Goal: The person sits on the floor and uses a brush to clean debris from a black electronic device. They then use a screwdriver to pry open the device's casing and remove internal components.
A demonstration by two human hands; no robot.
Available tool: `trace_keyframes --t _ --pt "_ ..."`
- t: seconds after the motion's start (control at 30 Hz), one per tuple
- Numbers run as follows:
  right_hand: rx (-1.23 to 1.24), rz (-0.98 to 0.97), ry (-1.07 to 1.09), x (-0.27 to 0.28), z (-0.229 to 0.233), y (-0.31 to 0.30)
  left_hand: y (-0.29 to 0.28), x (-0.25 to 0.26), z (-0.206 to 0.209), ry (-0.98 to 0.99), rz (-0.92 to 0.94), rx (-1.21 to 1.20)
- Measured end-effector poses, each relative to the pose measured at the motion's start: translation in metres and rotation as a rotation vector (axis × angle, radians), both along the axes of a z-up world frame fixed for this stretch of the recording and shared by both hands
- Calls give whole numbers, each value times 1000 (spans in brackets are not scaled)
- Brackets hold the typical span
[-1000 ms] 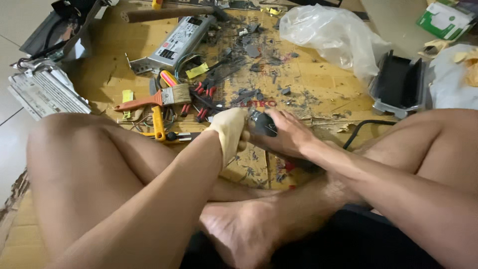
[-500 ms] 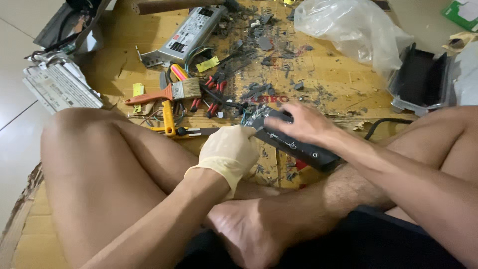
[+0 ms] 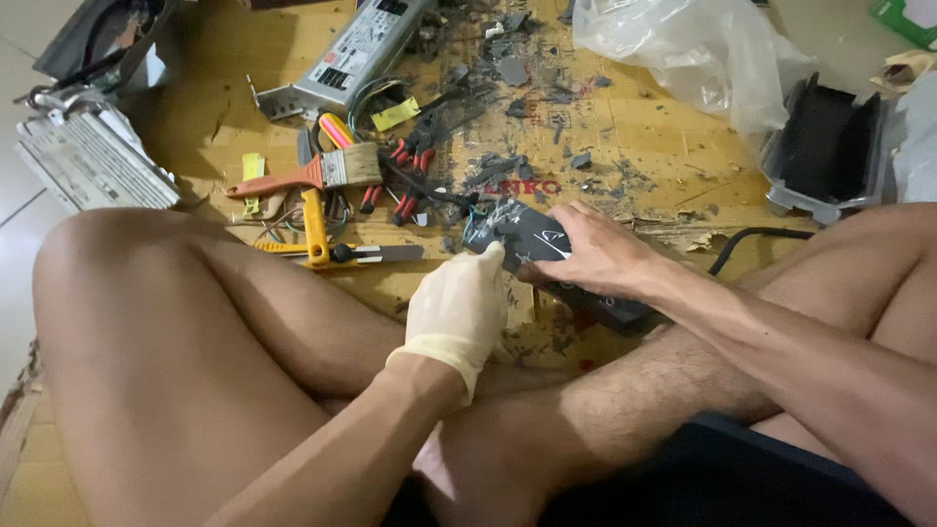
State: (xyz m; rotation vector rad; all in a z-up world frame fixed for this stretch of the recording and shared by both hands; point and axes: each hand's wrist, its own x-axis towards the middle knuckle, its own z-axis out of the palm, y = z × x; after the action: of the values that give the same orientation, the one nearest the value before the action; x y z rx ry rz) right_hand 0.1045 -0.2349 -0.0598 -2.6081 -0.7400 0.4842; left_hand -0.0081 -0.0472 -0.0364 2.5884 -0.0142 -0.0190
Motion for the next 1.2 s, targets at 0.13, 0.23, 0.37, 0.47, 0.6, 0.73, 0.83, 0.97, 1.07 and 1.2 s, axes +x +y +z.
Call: trace_keyframes --t 0.13,0.23,0.37,0.47,0.6,0.73,0.83,0.97,1.07,1.2 --pt "-32 -31 -42 0 -3 -1 12 28 -27 186 115 -209" --pt "-26 -48 -28 -1 5 7 21 45 -46 328 252 -420" --pt "-44 -85 12 -2 10 5 11 37 -36 297 302 -468" --pt "-17 -114 41 -7 13 6 19 33 5 181 -79 195" --pt "-13 -131 62 -1 11 7 16 50 -6 136 -166 276" --pt "-41 -126 31 -9 17 12 7 52 -10 284 121 -100" --pt "-6 -108 -101 -18 10 13 5 45 -2 314 124 -110" --pt "-31 154 -449 4 -12 22 14 35 13 361 151 -122" --pt "-26 202 -405 16 -22 24 19 26 22 401 166 -131" --pt "110 108 -123 20 -22 8 20 17 31 452 176 -140"
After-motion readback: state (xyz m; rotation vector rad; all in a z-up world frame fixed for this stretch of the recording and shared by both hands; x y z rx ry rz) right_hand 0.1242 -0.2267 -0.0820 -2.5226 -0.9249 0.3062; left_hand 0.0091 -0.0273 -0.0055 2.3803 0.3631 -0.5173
